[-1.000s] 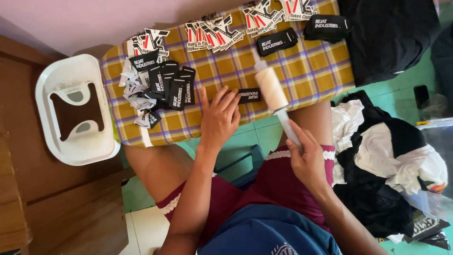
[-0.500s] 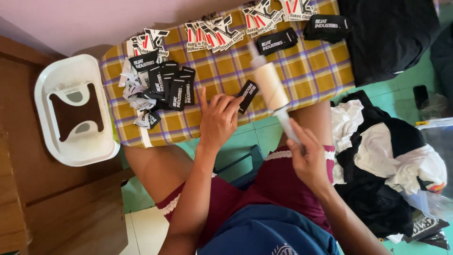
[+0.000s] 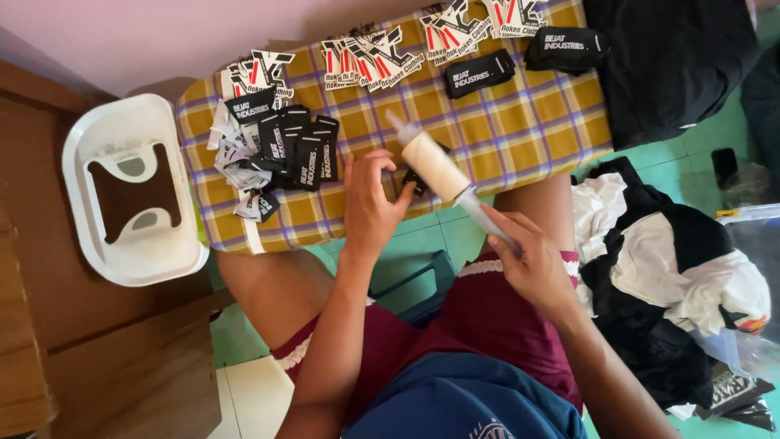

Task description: The person is preparing and cleaning clothing labels by picking them up individually and using a lint roller on them.

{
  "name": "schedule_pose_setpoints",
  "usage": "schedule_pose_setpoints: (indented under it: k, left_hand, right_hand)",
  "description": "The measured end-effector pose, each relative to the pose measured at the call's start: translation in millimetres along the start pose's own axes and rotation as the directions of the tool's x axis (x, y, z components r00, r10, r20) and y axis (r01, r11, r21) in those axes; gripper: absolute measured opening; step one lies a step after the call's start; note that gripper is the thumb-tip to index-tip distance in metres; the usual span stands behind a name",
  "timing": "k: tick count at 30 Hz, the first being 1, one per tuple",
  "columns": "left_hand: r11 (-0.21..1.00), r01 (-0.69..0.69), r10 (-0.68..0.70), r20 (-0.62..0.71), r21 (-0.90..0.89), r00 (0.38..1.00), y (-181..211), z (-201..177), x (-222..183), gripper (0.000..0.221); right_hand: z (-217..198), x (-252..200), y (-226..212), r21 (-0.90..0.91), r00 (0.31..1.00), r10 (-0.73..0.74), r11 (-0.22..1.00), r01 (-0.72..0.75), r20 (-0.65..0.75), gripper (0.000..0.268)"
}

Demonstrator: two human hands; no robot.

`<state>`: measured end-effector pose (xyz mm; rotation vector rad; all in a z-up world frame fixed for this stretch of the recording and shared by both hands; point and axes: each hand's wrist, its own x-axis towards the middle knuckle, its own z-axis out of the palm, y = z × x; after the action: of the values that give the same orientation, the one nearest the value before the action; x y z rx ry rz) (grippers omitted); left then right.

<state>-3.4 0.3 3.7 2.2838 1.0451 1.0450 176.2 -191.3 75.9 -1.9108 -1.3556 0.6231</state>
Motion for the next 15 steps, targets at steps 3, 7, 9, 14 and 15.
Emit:
schedule_pose_setpoints:
  k: [3,7,9,14,15]
  left_hand:
    - [0.999,-0.003,0.003,0.008,-0.032,1.000,7,-7,4,0.058]
    - [0.997,-0.006,0.007,0.005,-0.071,1.000,13,-10,5,0.062]
    - [0.999,-0.010,0.009,-0.024,-0.037,1.000,10,-8,5,0.094]
    - [1.000,-0.022,0.022,-0.071,0.000,0.997,2,0,0,0.129]
    - [1.000,-0.019,0.017,-0.068,-0.022,0.998,3,0,-1,0.129]
  right_hand:
    - [-6,12,15,-0.040,0.999,-0.031,0.999,0.030,-0.036,0.045]
    - [-15,14,12,-0.064,0.996,-0.015,0.998,0.009,-0.090,0.051]
    - [-14,17,8,-0.048,0.997,-0.028,0.999,0.025,-0.068,0.054]
    - [-9,19,22,-0.167,0.999,0.034,0.985,-0.041,-0.042,0.027]
    - [-10,19,24,-0.205,0.996,0.046,0.977,-0.061,-0.081,0.025]
